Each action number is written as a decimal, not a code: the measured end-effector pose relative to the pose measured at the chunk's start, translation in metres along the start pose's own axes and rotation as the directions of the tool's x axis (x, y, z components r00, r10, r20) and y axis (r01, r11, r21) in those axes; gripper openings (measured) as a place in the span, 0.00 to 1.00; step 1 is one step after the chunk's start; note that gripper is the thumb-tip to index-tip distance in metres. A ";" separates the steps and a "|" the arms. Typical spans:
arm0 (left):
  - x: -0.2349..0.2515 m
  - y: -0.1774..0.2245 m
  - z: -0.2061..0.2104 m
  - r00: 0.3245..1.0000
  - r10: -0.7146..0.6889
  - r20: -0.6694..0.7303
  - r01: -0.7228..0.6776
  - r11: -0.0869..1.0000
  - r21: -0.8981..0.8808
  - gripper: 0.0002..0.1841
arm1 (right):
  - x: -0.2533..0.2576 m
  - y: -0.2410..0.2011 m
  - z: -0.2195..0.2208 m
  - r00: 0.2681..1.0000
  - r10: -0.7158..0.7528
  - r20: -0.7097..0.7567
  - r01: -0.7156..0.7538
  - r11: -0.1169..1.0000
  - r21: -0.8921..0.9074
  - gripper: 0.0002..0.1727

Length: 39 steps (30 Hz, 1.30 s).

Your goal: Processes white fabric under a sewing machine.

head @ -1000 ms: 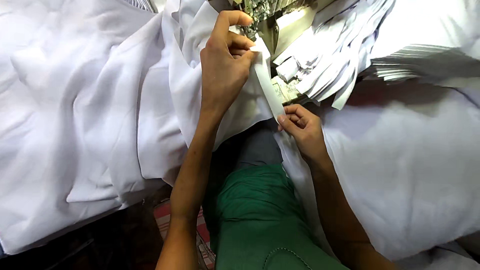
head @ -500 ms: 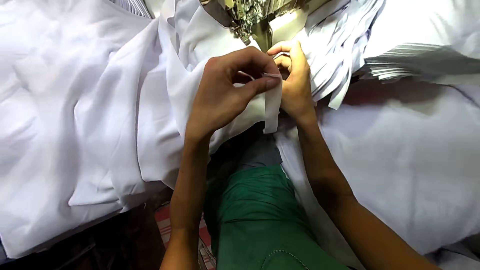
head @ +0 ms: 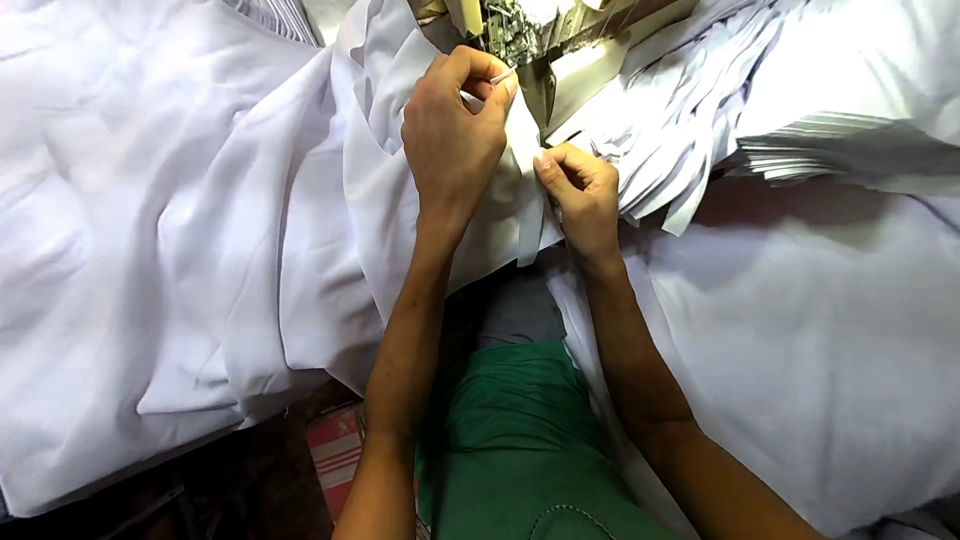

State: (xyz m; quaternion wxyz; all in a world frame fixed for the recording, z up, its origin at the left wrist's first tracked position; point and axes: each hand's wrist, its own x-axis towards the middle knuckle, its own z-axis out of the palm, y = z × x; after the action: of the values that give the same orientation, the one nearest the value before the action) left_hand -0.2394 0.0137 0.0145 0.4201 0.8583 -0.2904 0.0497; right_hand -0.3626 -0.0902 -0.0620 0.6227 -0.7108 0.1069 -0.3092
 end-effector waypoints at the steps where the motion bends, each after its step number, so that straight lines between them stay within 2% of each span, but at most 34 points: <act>1: 0.001 0.000 0.000 1.000 -0.008 -0.006 0.008 1.000 0.019 0.07 | -0.001 -0.001 0.000 1.000 0.003 -0.011 -0.003 1.000 -0.014 0.11; 7: 0.000 0.001 0.005 0.999 0.010 -0.051 -0.005 0.995 0.096 0.09 | -0.006 -0.005 -0.001 1.000 0.003 -0.031 -0.006 0.997 -0.082 0.12; 9: -0.003 0.000 0.006 0.990 0.080 -0.117 -0.065 0.990 0.123 0.10 | -0.012 -0.008 -0.002 0.999 0.026 -0.032 -0.029 0.995 -0.100 0.13; 11: -0.011 -0.003 0.003 0.962 0.217 -0.166 -0.194 0.970 0.145 0.11 | -0.008 -0.006 -0.001 0.999 0.019 -0.044 -0.023 0.997 -0.077 0.13; 12: -0.017 -0.003 0.001 0.943 0.296 -0.155 -0.274 0.951 0.145 0.10 | -0.007 -0.005 -0.001 0.999 0.017 -0.043 -0.021 0.997 -0.073 0.13; 14: -0.037 -0.005 -0.003 0.918 0.397 -0.030 -0.386 0.906 0.175 0.12 | -0.011 -0.007 -0.003 0.999 0.034 -0.031 -0.037 0.994 -0.107 0.13; 16: -0.056 -0.010 -0.003 0.895 0.431 0.115 -0.446 0.858 0.254 0.17 | -0.014 -0.008 -0.003 0.999 0.043 -0.028 -0.046 0.992 -0.118 0.14; 18: -0.067 -0.013 -0.001 0.878 0.443 0.180 -0.478 0.822 0.309 0.22 | -0.014 -0.007 -0.003 0.999 0.033 -0.030 -0.036 0.992 -0.121 0.14; 24: -0.074 -0.014 -0.008 0.914 0.363 0.180 -0.397 0.891 0.220 0.23 | -0.008 -0.009 -0.001 0.999 0.035 -0.008 -0.036 0.986 -0.162 0.12; 30: -0.076 -0.014 -0.021 0.957 0.236 0.168 -0.270 0.937 0.221 0.25 | -0.006 -0.013 0.004 0.997 0.034 0.062 -0.024 0.987 -0.160 0.12; 39: -0.078 -0.016 -0.018 0.966 0.198 0.169 -0.236 0.941 0.244 0.28 | -0.023 -0.016 0.006 0.998 0.040 0.055 -0.032 0.991 -0.132 0.12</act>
State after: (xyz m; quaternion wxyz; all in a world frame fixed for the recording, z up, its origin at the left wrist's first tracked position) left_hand -0.2926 0.0699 -0.0106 0.2734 0.8702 -0.4033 0.0726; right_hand -0.3814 -0.0700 -0.0538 0.5832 -0.7565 0.1219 -0.2697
